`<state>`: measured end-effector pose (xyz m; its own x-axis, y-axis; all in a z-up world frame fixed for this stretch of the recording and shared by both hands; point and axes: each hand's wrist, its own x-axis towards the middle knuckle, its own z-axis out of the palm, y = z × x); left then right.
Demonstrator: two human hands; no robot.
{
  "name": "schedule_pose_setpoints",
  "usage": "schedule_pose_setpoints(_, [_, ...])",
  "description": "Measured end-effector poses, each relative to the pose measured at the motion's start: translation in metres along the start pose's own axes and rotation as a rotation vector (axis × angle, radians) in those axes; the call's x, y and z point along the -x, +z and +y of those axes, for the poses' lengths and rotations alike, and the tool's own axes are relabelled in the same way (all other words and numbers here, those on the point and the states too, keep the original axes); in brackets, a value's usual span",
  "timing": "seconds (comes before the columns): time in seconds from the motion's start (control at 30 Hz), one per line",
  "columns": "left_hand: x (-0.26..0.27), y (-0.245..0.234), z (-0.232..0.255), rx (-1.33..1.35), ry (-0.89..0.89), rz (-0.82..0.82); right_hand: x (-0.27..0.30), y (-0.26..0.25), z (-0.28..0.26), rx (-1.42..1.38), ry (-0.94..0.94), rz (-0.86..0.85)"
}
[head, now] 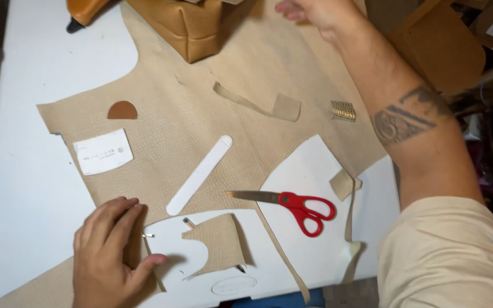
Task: Trimming leather scraps with scissors, arranging pieces on a table, and rolling up a large sheet of leather.
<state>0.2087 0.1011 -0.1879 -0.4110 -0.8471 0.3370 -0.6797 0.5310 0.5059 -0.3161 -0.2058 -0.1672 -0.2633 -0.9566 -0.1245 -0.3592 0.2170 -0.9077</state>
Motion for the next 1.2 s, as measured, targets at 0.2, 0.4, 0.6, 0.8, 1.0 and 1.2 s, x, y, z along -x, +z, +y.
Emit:
schedule_pose_setpoints(0.2, [0.001, -0.004, 0.006, -0.032, 0.043, 0.036, 0.273, -0.011, -0.024, 0.321, -0.343, -0.261])
schedule_pose_setpoints(0.4, [0.009, -0.009, 0.022, -0.063, 0.232, 0.154, 0.412, 0.015, 0.033, 1.016, -0.645, -0.403])
schedule_pose_setpoints(0.6, [0.017, 0.013, 0.081, -0.124, 0.456, -0.191, 0.435, 0.024, 0.044, 1.009, -0.856, -0.147])
schedule_pose_setpoints(0.8, [0.021, 0.040, 0.086, -0.232, 0.502, -0.037, 0.353, -0.021, 0.058, 0.812, -0.836, -0.070])
schedule_pose_setpoints(1.0, [0.028, 0.011, 0.092, -0.236, 0.571, 0.315, 0.216, -0.069, 0.123, 0.879, -0.600, 0.106])
schedule_pose_setpoints(1.2, [0.076, -0.010, 0.066, 0.618, -0.285, 0.571, 0.189, -0.073, 0.101, 0.951, -0.328, 0.002])
